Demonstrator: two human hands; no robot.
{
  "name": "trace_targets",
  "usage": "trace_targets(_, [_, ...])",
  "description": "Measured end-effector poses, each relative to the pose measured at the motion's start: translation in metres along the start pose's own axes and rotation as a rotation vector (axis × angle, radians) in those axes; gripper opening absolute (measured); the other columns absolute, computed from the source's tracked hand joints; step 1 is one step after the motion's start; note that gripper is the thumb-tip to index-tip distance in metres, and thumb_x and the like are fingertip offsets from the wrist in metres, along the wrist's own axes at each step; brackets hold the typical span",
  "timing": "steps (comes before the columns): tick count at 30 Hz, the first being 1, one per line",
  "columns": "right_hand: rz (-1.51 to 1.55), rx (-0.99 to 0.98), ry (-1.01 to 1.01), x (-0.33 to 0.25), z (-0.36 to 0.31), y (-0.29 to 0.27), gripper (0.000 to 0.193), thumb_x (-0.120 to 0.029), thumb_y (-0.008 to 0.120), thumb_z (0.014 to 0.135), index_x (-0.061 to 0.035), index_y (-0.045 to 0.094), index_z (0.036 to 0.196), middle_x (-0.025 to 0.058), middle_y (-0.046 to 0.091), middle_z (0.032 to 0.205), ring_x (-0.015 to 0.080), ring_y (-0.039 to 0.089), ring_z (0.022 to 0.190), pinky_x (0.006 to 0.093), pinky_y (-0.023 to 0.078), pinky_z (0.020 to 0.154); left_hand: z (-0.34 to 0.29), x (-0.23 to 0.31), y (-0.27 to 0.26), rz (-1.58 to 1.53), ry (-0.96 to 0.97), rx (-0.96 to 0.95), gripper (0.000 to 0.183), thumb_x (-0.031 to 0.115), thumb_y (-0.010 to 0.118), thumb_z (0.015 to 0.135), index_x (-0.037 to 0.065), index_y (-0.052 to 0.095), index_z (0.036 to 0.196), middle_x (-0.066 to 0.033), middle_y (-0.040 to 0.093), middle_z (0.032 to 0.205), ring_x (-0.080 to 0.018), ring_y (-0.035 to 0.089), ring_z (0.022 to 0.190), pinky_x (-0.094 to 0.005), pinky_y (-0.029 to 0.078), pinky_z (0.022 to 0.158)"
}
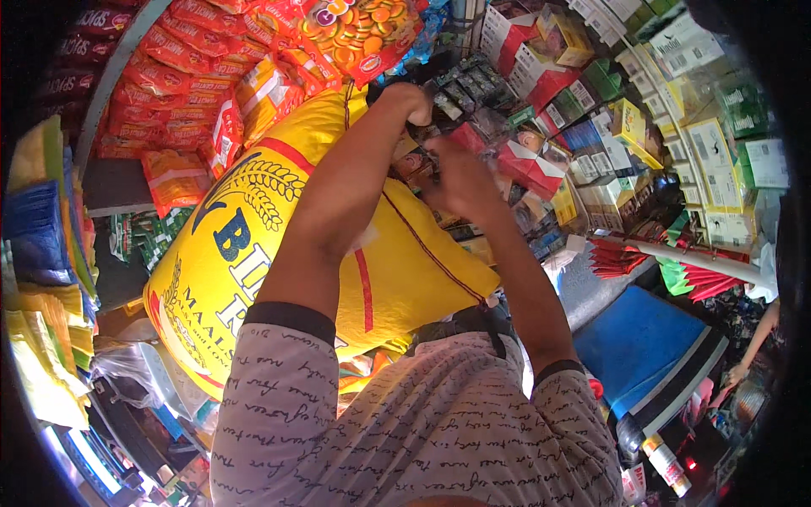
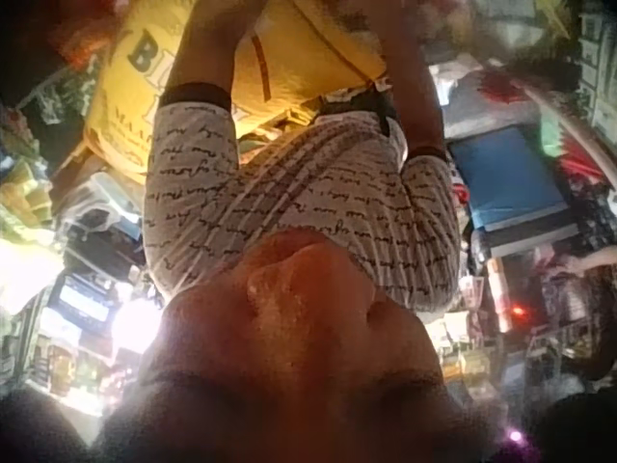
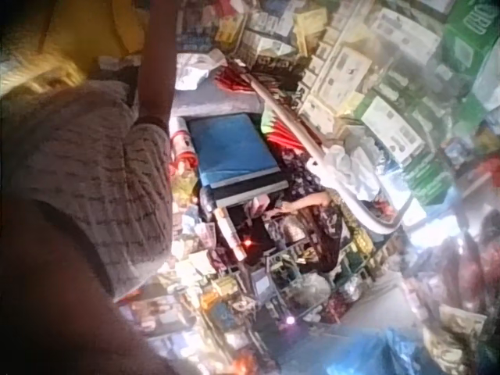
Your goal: The person sorts and arranges various packaged food items, including boxes, cans, and snack packets, on a shelf and around a large yellow sack.
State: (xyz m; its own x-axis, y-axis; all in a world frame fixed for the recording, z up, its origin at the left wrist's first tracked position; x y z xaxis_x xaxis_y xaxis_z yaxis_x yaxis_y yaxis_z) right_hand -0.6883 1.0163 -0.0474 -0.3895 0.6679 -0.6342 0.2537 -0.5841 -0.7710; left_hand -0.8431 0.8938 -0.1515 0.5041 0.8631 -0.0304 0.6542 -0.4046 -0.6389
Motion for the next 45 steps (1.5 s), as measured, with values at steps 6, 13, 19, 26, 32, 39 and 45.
trace_targets(6, [0.052,-0.102,0.313,0.006,0.005,0.022,0.067,-0.037,0.073,0.078,-0.0011,0.047,0.128,0.0266,0.066,0.105,0.0428,0.066,0.096,0.0497,0.053,0.084,-0.049,0.026,-0.045,-0.046,-0.115,0.097,0.041,0.027,0.060,0.080,0.008,0.070,0.115,-0.0166,0.066,0.122,-0.0314,0.064,0.112,-0.0408,0.052,0.090])
trace_targets(13, [-0.057,0.303,0.245,0.011,-0.025,-0.034,0.053,-0.031,0.070,0.073,0.0010,0.055,0.113,0.0256,0.067,0.100,0.0418,0.067,0.093,0.0497,0.054,0.079,-0.038,0.023,-0.040,-0.080,-0.146,0.128,0.036,0.027,0.066,0.077,0.010,0.073,0.108,-0.0169,0.068,0.116,-0.0300,0.066,0.108,-0.0406,0.053,0.089])
trace_targets(19, [-0.276,0.530,0.336,0.057,-0.039,-0.109,0.044,-0.022,0.070,0.072,-0.0031,0.064,0.112,0.0178,0.066,0.107,0.0387,0.062,0.099,0.0497,0.048,0.086,-0.038,0.014,-0.029,-0.063,-0.132,-0.002,0.055,0.047,0.063,0.083,0.010,0.066,0.123,-0.0145,0.062,0.130,-0.0300,0.061,0.118,-0.0400,0.050,0.096])
trace_targets(26, [-0.177,0.192,0.093,0.017,-0.009,-0.023,0.033,-0.009,0.069,0.068,-0.0037,0.069,0.101,0.0197,0.067,0.101,0.0360,0.065,0.096,0.0479,0.053,0.080,-0.035,0.018,-0.037,-0.235,-0.252,0.001,0.064,0.056,0.060,0.084,0.011,0.062,0.129,-0.0148,0.057,0.138,-0.0302,0.055,0.126,-0.0399,0.048,0.100])
trace_targets(32, [-0.387,-0.259,-0.111,0.009,0.055,0.049,0.015,-0.010,0.063,0.079,-0.0074,0.075,0.087,0.0188,0.072,0.088,0.0356,0.072,0.080,0.0421,0.058,0.063,-0.025,-0.013,0.004,-0.392,-0.256,-0.401,0.050,0.044,0.070,0.081,0.010,0.070,0.118,-0.0129,0.068,0.119,-0.0239,0.065,0.110,-0.0405,0.052,0.091])
trace_targets(39, [-0.628,-0.297,-0.008,0.040,0.084,0.035,0.017,-0.021,0.064,0.079,-0.0099,0.076,0.086,0.0126,0.074,0.090,0.0299,0.072,0.088,0.0413,0.057,0.077,-0.047,0.008,-0.027,-0.191,-0.281,-0.217,0.042,0.034,0.080,0.077,0.013,0.073,0.112,-0.0053,0.070,0.116,-0.0228,0.065,0.108,-0.0441,0.049,0.094])
trace_targets(45, [-0.628,-0.331,0.115,0.050,0.091,0.029,0.025,-0.025,0.073,0.076,-0.0104,0.075,0.096,0.0118,0.074,0.099,0.0284,0.072,0.092,0.0403,0.057,0.081,-0.070,0.023,-0.041,-0.212,-0.247,-0.165,0.042,0.028,0.084,0.072,0.014,0.073,0.111,-0.0086,0.069,0.120,-0.0262,0.064,0.111,-0.0452,0.049,0.092])
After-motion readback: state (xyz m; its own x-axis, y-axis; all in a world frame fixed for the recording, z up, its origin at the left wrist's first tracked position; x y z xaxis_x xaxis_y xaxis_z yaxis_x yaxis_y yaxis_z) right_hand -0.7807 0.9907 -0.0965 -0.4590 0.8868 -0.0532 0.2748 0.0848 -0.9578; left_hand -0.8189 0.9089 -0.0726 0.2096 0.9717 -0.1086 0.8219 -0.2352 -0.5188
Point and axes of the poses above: each hand's wrist, its own z-axis towards the middle knuckle, its own y-axis out of the palm, x = y × z, the point moved 5 cm from there along z, towards the middle knuckle
